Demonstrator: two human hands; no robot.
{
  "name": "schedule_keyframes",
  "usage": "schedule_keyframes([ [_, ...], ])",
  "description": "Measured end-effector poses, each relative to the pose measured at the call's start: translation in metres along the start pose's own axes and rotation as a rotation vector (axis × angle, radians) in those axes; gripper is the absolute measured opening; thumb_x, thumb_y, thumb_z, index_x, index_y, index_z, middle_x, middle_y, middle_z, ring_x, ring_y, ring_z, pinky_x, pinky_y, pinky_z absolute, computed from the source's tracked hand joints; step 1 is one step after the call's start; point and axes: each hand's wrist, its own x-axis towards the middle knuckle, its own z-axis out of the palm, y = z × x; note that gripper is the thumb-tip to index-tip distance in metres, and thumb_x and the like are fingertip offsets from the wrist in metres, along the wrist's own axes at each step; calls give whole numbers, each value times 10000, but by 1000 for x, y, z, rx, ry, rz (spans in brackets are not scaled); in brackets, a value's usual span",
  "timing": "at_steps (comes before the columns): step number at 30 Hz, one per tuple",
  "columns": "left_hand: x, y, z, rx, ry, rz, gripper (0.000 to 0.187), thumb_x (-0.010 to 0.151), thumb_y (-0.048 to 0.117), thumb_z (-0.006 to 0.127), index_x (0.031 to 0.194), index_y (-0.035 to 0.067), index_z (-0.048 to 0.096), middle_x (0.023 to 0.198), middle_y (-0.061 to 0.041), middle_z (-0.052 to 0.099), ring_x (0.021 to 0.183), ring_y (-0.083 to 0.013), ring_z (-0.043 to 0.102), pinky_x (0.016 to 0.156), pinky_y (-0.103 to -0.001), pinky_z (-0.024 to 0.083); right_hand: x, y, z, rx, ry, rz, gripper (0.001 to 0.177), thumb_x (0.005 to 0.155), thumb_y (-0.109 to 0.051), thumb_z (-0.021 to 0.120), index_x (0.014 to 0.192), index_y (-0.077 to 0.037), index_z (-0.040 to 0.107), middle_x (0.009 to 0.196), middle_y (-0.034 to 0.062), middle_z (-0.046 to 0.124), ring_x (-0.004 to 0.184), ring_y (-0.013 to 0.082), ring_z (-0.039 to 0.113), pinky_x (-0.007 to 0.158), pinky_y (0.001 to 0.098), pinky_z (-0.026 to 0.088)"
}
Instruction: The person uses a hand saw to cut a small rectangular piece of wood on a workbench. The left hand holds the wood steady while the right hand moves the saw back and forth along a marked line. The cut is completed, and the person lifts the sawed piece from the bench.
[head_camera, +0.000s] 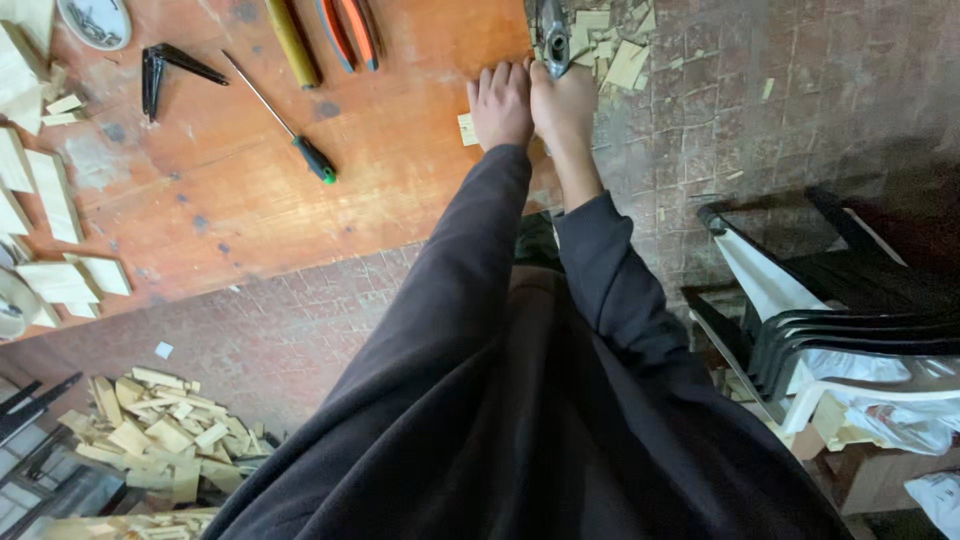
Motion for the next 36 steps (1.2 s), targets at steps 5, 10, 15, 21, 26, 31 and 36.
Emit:
schedule_keyframes([
  [5, -9, 1, 0, -24, -3, -9, 306, 1002, 241, 541, 728, 110, 585, 708, -71, 578, 694, -316, 530, 680, -458, 390, -18, 9, -8, 16, 9, -178, 375, 939, -279, 630, 631, -69, 586, 568, 92, 624, 513, 215, 592, 467, 421, 370],
  [10, -4, 7, -10, -65, 2, 4, 352, 1013, 220, 511, 686, 96, 552, 706, -93, 565, 685, -342, 507, 669, -472, 364, -36, -4, -26, 72, -48, -69, 393, 954, -357, 643, 683, -73, 622, 623, 88, 650, 583, 230, 610, 524, 408, 390],
  [15, 6, 14, -17, -62, 103, -17, 354, 1005, 223, 510, 676, 93, 503, 671, -101, 506, 657, -336, 485, 661, -466, 369, -13, 5, -16, 146, -12, -75, 359, 956, -308, 688, 689, -92, 582, 621, 69, 629, 562, 204, 598, 522, 388, 398],
  [21, -6, 2, 4, -44, 1, -30, 270, 990, 227, 528, 754, 95, 535, 760, -107, 548, 752, -359, 493, 743, -491, 388, -43, -12, -32, 44, -17, -223, 400, 977, -330, 622, 679, -65, 596, 610, 84, 631, 546, 207, 604, 493, 396, 396],
  [26, 2, 11, -8, -18, 153, -17, 347, 975, 207, 538, 649, 90, 529, 661, -114, 530, 648, -368, 501, 653, -490, 381, -135, -36, -97, 121, -6, 14, 409, 945, -491, 671, 739, -141, 623, 666, 18, 635, 625, 163, 639, 544, 381, 423],
  [31, 1, 11, -10, -39, 190, 14, 364, 984, 196, 533, 635, 97, 507, 652, -113, 522, 653, -356, 502, 658, -489, 378, -215, -26, -149, 240, -56, 82, 334, 1013, -336, 674, 747, -142, 622, 625, -16, 613, 500, 113, 585, 459, 314, 435],
  [36, 2, 12, -13, -123, 116, -28, 401, 1018, 211, 457, 648, 66, 504, 698, -134, 557, 719, -373, 519, 733, -500, 401, -232, -52, -161, 178, -36, 289, 370, 969, -349, 747, 702, -131, 613, 580, -16, 583, 491, 105, 567, 484, 316, 430],
])
